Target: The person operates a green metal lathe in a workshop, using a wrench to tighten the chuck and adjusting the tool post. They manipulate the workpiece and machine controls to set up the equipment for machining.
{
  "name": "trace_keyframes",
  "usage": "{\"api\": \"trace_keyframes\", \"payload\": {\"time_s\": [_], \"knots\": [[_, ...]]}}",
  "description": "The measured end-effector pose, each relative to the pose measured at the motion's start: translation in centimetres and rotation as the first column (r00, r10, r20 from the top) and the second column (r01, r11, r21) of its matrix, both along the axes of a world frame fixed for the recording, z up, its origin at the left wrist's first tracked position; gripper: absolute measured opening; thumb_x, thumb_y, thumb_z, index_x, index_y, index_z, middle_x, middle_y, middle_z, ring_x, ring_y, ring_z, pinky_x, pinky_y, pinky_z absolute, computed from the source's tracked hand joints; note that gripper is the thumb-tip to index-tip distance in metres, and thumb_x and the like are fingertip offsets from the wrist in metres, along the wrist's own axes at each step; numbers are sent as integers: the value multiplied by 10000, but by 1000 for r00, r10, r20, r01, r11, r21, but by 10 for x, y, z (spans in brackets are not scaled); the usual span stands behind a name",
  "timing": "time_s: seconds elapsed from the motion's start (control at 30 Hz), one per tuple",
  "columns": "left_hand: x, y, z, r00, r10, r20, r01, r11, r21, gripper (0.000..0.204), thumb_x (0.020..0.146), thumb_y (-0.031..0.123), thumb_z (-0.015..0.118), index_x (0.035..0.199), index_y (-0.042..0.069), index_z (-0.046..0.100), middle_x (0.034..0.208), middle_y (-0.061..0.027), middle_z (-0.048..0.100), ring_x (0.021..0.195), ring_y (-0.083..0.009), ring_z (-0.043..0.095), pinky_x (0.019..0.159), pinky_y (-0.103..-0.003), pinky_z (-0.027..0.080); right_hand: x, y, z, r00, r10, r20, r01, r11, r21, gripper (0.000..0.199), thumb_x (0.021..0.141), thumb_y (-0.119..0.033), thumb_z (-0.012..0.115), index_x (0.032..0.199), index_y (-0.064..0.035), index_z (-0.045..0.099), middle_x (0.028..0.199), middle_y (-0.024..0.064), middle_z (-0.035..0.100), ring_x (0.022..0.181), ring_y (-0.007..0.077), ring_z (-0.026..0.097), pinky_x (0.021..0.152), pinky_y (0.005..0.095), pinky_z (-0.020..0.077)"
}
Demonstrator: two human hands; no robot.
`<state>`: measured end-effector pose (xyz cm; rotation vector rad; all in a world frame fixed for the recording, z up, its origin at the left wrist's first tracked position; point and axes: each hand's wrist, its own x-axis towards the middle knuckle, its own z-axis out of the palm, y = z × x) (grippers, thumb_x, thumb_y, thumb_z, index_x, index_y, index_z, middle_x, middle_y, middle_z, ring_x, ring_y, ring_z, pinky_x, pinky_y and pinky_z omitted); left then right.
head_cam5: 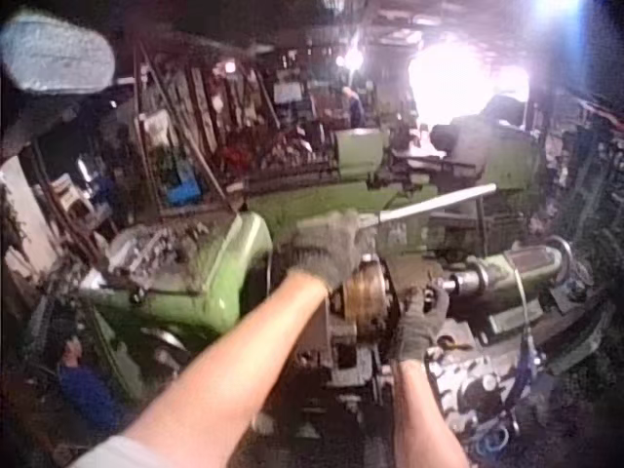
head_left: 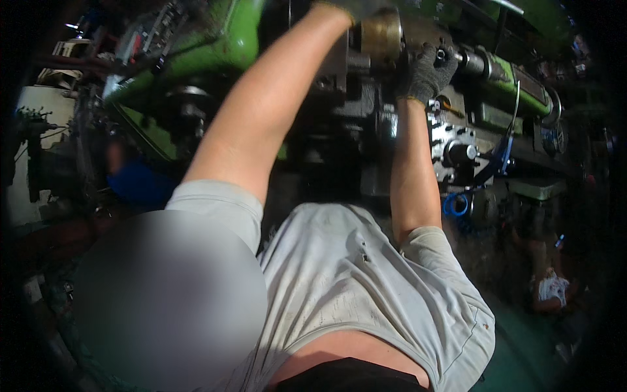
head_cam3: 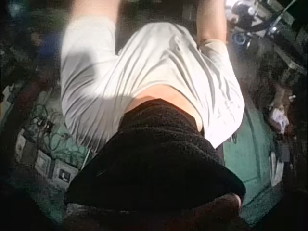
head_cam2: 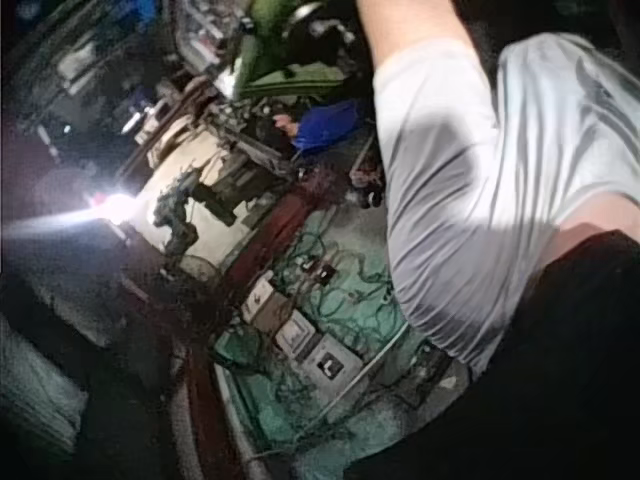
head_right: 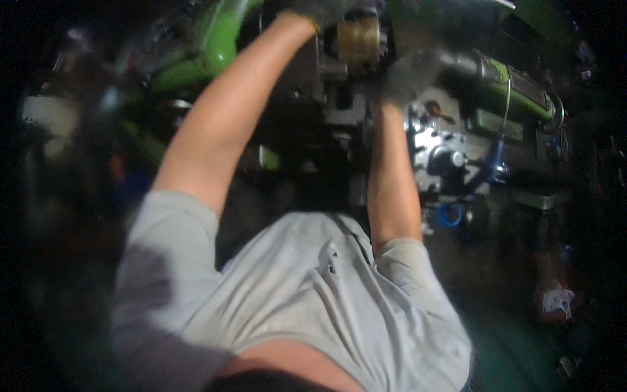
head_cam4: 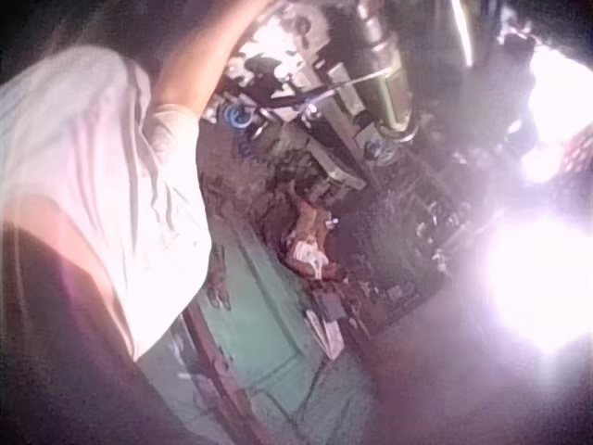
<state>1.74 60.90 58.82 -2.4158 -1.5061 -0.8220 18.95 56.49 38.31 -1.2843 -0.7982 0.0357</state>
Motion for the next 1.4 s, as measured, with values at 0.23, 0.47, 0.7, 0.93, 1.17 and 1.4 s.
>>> {"api": "trace_keyframes", "payload": {"time_s": [0.23,0.47,0.7,0.93,1.17,1.4], "knots": [[12,10,-3,992,-121,35,116,984,134,424,949,491,596,957,86,721,911,-180,740,869,-383,726,773,-528,557,-30,-135,-107,878,132,459,90,899,-430,319,980,-136,664,1272,-29,592,1085,176,712,1009,279,696,928,399,545],[-3,8,-5,993,-115,21,113,989,95,441,949,489,588,1020,74,720,963,-194,742,932,-376,723,814,-522,555,-40,-154,-58,951,293,98,-173,767,-618,467,999,-157,609,1425,20,535,1412,269,578,1344,387,537,1148,436,410],[13,9,-5,984,-173,34,168,979,115,427,941,482,607,1010,76,719,957,-199,742,919,-381,726,804,-527,557,-19,-162,-142,966,197,166,-36,739,-673,409,998,-220,629,1378,-73,584,1387,199,628,1276,369,610,1052,442,489],[5,6,-4,987,-146,72,139,986,95,433,933,484,599,1005,74,718,956,-200,741,920,-378,726,803,-530,558,-32,-176,-90,958,252,134,-172,885,-432,375,978,-207,668,1316,-62,602,1302,206,664,1190,358,658,997,447,517],[9,10,-2,997,-61,-38,64,994,83,471,946,515,566,1008,74,717,956,-201,743,923,-385,725,818,-524,557,-29,-178,-77,856,457,-243,-509,663,-549,323,949,-180,698,1252,-88,634,1304,178,669,1198,309,648,1034,404,477],[22,-6,12,993,12,-120,-3,997,76,489,955,541,553,1036,80,696,978,-223,735,936,-416,711,827,-532,544,-50,-209,-22,622,659,-422,-780,479,-401,359,913,-129,735,1255,-36,680,1179,116,710,1101,196,654,953,329,513]]}}
